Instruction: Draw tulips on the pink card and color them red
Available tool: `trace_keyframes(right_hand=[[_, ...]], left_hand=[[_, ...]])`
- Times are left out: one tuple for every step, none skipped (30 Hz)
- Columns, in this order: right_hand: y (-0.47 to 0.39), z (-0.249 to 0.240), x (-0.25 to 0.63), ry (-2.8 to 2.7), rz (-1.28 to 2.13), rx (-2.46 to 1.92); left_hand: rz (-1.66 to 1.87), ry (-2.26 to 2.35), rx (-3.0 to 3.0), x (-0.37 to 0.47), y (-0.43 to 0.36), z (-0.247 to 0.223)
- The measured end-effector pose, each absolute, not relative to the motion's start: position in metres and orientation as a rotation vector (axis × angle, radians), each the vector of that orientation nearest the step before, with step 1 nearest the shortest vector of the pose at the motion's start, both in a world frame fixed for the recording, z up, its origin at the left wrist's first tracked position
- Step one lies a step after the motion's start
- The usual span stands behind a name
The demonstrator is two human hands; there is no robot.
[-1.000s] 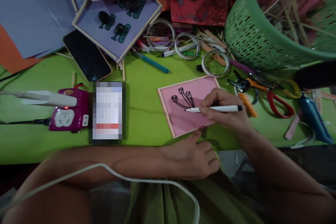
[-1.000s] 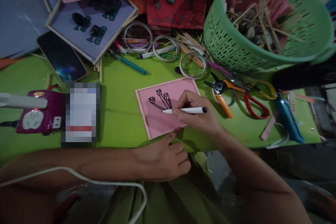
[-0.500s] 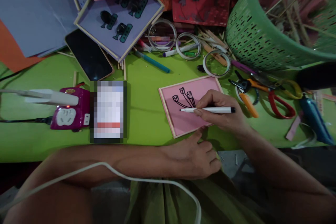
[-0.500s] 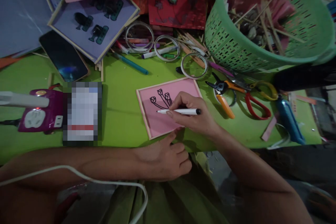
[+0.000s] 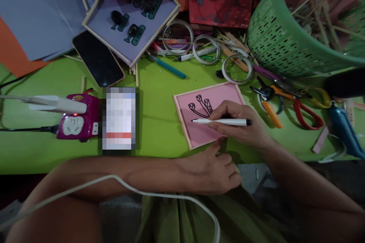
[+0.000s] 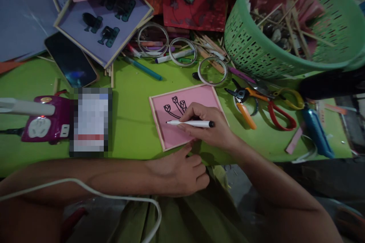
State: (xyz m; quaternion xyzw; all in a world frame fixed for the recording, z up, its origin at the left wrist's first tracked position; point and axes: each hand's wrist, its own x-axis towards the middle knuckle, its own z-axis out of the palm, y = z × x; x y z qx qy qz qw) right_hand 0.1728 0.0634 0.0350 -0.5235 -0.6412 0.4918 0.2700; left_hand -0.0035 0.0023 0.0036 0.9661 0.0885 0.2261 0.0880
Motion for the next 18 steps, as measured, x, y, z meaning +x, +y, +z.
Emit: trace_keyframes(right_hand=[[0.0633,0.0353,0.1726,-1.73,1.33,-1.413],[0.0633,0.0357,0.1722,-1.727,1.336,-1.416],[0.0632,0.0361,0.1717,-1.723,1.342,-1.419],[0.0632,0.0366,0.1714,-1.719,1.346,-1.422],[0.0631,0.0369,0.1711,-1.717,1.35,-1.429],[0.0629,0.0371,0.1711,-1.718,1.35,-1.433],[0.0627,0.037,0.1712,-1.723,1.35,-1.438],[0.0625,0.0368,0.1714,-1.73,1.343,-1.44],[0.0622,0.0365,0.1717,-1.738,1.338,-1.436],[0.062,0.0362,0.172,-1.746,1.33,-1.429],[0.0619,0.036,0.1722,-1.754,1.32,-1.422],[0.0618,0.0361,0.1723,-1.76,1.31,-1.42],[0.0618,0.0363,0.1723,-1.764,1.305,-1.425],[0.0618,0.0367,0.1722,-1.766,1.299,-1.43],[0.0619,0.0372,0.172,-1.768,1.293,-1.437],[0.062,0.0376,0.172,-1.77,1.287,-1.441],[0.062,0.0379,0.172,-1.772,1.285,-1.438],[0.0619,0.038,0.1722,-1.778,1.285,-1.432]], left_hand=[[0.664,0.262,2.879,-0.0033,0.002,0.0035],[0.66,0.258,2.884,-0.0031,0.0017,0.0032],[0.66,0.256,2.888,-0.0029,0.0015,0.0029],[0.66,0.25,2.892,-0.0028,0.0014,0.0026],[0.665,0.244,2.893,-0.0027,0.0015,0.0024],[0.666,0.244,2.892,-0.0027,0.0016,0.0023],[0.662,0.249,2.889,-0.0029,0.0018,0.0023],[0.661,0.252,2.886,-0.0031,0.002,0.0024],[0.663,0.255,2.884,-0.0033,0.0022,0.0025],[0.672,0.255,2.883,-0.0035,0.0023,0.0027],[0.683,0.259,2.882,-0.0037,0.0022,0.0028],[0.693,0.261,2.882,-0.0037,0.0021,0.0028],[0.7,0.254,2.884,-0.0037,0.0018,0.0026],[0.696,0.252,2.888,-0.0035,0.0015,0.0024],[0.687,0.252,2.89,-0.0033,0.0011,0.0021],[0.68,0.253,2.893,-0.0031,0.0007,0.0017],[0.671,0.257,2.897,-0.0029,0.0004,0.0014],[0.66,0.257,2.899,-0.0027,0.0002,0.0013]])
